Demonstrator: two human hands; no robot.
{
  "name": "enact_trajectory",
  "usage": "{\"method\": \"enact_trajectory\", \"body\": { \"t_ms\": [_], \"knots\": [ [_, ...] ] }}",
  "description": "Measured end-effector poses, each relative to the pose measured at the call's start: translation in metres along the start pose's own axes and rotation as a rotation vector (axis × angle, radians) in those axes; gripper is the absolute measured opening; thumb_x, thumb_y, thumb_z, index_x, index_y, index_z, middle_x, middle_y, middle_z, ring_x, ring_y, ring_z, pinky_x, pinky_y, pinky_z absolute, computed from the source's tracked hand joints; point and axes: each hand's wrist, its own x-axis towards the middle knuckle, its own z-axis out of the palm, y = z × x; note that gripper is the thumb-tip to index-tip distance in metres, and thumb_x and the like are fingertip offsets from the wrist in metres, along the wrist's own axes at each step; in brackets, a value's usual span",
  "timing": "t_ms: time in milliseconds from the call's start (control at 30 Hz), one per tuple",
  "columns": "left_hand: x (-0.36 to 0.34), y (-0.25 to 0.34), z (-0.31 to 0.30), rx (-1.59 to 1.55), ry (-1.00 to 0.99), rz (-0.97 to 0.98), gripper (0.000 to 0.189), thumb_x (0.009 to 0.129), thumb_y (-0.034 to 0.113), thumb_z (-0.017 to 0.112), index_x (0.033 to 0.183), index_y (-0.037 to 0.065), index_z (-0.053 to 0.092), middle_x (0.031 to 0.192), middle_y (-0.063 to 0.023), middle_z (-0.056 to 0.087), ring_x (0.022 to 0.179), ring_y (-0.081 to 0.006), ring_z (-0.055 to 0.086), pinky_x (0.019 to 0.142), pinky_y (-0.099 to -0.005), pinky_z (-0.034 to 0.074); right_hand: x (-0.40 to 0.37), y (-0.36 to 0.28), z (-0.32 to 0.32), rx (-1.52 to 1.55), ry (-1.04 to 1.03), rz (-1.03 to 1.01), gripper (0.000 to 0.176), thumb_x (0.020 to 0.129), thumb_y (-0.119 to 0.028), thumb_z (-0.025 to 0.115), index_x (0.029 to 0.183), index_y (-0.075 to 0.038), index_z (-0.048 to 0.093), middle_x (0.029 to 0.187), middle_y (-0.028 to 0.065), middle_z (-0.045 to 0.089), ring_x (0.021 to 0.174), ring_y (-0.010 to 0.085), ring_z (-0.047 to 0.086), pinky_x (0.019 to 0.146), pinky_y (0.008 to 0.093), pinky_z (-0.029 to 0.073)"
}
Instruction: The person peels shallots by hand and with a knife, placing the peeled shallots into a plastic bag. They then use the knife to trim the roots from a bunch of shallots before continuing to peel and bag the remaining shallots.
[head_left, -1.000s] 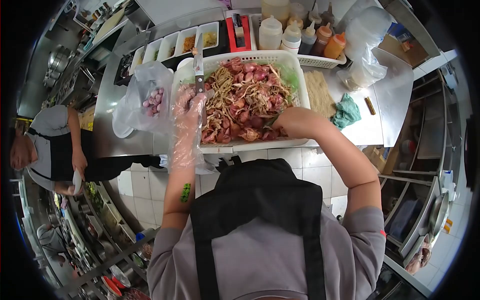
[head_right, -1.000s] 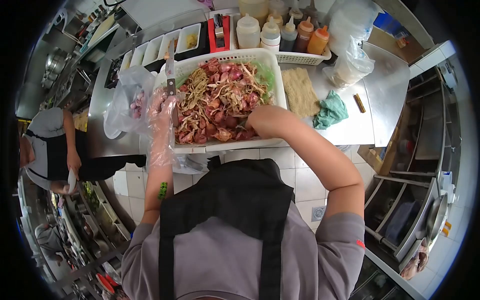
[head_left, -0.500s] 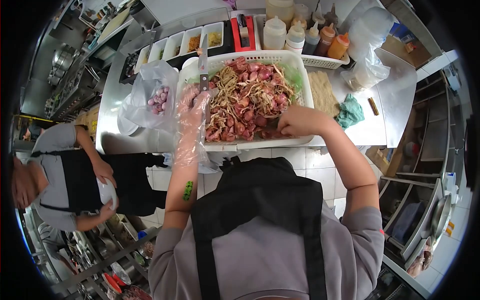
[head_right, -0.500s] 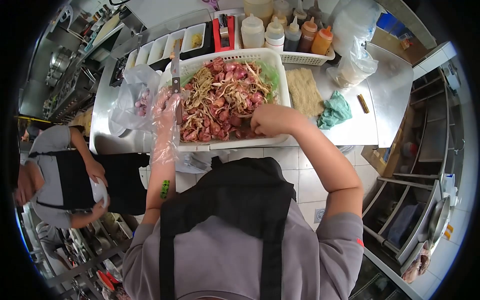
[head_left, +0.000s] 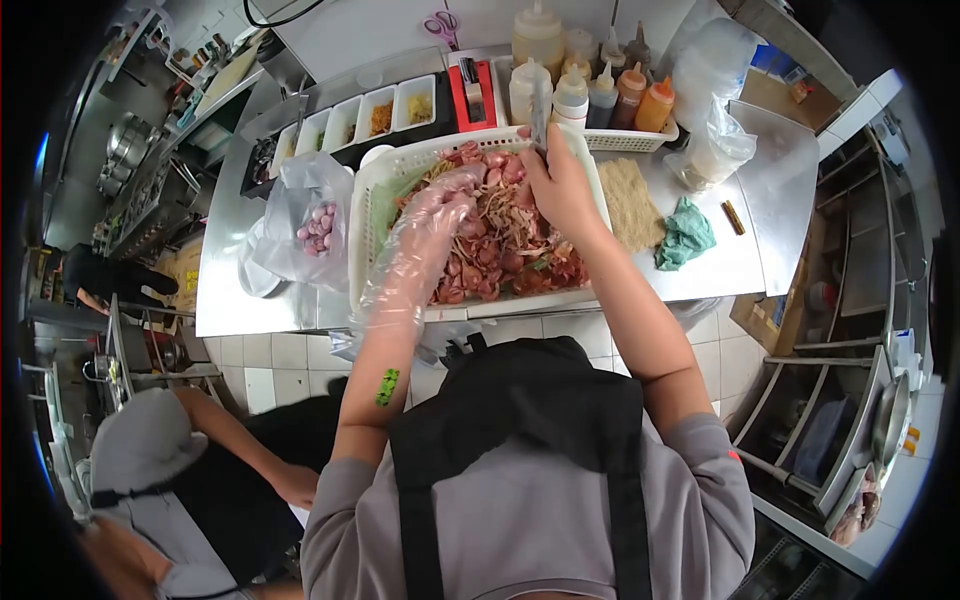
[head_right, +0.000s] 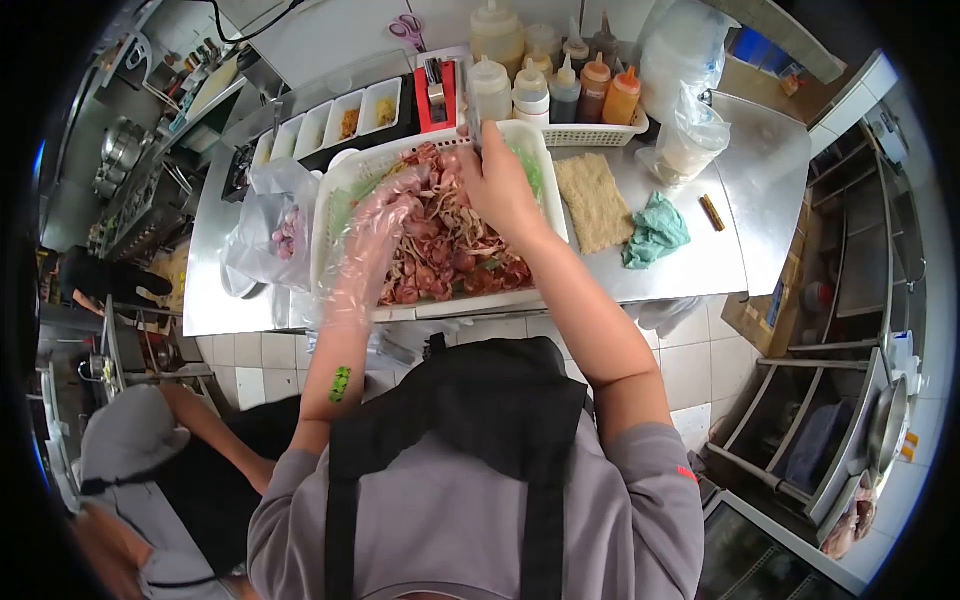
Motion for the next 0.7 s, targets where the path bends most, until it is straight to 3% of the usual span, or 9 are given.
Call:
{"method": "enact_trajectory", "body": {
  "t_ms": [33,100,167,233,400,467,500,567,700],
  "knots": [
    [0.001,0.0,-0.002,-0.195,0.047,-0.093,0.035,0.087,0.011,0.055,0.121,0.002,0.053,0.114,-0.008,0.056,0.095,-0.0172,0.057,0.084,-0.0309,0.048,0.001,0.008,-0.002,-0.001,0.0,-0.005,0.041,0.093,-0.013,0.049,0.131,-0.003,0.037,0.082,0.0111,0.06,0.079,0.0169,0.06,0.067,0.0312,0.048],
    [-0.002,0.004,0.0,-0.32,0.012,-0.089,0.042,0.089,0.007,0.052,0.13,0.003,0.046,0.12,-0.0111,0.052,0.103,-0.0185,0.056,0.083,-0.0291,0.048,0.002,0.023,-0.001,-0.38,0.032,-0.303,0.037,0.093,-0.007,0.045,0.13,-0.003,0.039,0.083,0.0138,0.06,0.081,0.0239,0.06,0.072,0.0355,0.046],
    [-0.001,0.015,0.007,-0.454,0.073,-0.153,0.037,0.093,0.012,0.051,0.129,0.001,0.047,0.12,-0.0109,0.053,0.099,-0.0181,0.056,0.077,-0.0262,0.05,-0.007,0.022,0.004,-0.308,0.019,-0.272,0.034,0.094,-0.008,0.044,0.127,-0.002,0.042,0.091,0.0158,0.06,0.084,0.0291,0.059,0.075,0.0364,0.046],
    [-0.001,0.011,0.002,-0.552,-0.003,-0.158,0.037,0.093,0.014,0.052,0.128,0.003,0.048,0.118,-0.009,0.054,0.095,-0.0163,0.057,0.077,-0.0261,0.05,-0.008,0.025,0.01,-0.225,-0.036,-0.363,0.032,0.092,-0.012,0.046,0.12,0.003,0.049,0.104,0.0258,0.059,0.1,0.0377,0.056,0.085,0.0398,0.044],
    [0.002,-0.012,-0.004,-0.627,-0.01,-0.199,0.036,0.092,0.016,0.056,0.125,0.004,0.051,0.118,-0.0055,0.054,0.093,-0.0123,0.056,0.074,-0.0238,0.05,-0.01,0.026,0.015,-0.112,-0.062,-0.476,0.034,0.092,-0.017,0.051,0.123,-0.002,0.052,0.105,0.0199,0.061,0.098,0.029,0.059,0.085,0.0365,0.044],
    [0.003,-0.019,-0.005,-0.698,0.082,-0.149,0.034,0.09,0.015,0.059,0.122,0.004,0.052,0.119,-0.0047,0.053,0.097,-0.0116,0.054,0.074,-0.0229,0.049,-0.01,0.028,0.018,0.111,-0.204,-0.331,0.042,0.091,-0.015,0.056,0.131,-0.006,0.048,0.1,0.005,0.061,0.09,0.014,0.053,0.083,0.0283,0.042],
    [0.003,-0.019,-0.005,-0.696,0.085,-0.148,0.034,0.09,0.015,0.059,0.122,0.004,0.052,0.119,-0.0047,0.053,0.097,-0.0116,0.054,0.074,-0.0229,0.049,-0.011,0.027,0.017,0.114,-0.207,-0.333,0.042,0.091,-0.015,0.056,0.131,-0.006,0.048,0.1,0.005,0.061,0.09,0.014,0.053,0.083,0.0283,0.042],
    [0.004,-0.016,-0.006,-0.742,0.101,-0.195,0.033,0.089,0.013,0.06,0.12,0.004,0.053,0.119,-0.0042,0.053,0.101,-0.0112,0.052,0.074,-0.0226,0.05,-0.013,0.022,0.013,0.05,-0.261,-0.082,0.046,0.087,-0.014,0.062,0.132,-0.01,0.049,0.09,-0.0009,0.056,0.082,0.0088,0.048,0.077,0.0249,0.041],
    [0.003,-0.018,-0.008,-0.708,0.15,-0.185,0.032,0.088,0.011,0.061,0.119,0.004,0.054,0.116,-0.0043,0.055,0.099,-0.012,0.055,0.075,-0.0227,0.05,-0.014,0.023,0.016,0.084,-0.28,-0.098,0.048,0.086,-0.014,0.063,0.132,-0.012,0.049,0.082,-0.0018,0.051,0.077,0.0085,0.046,0.073,0.0235,0.041]
  ]
}}
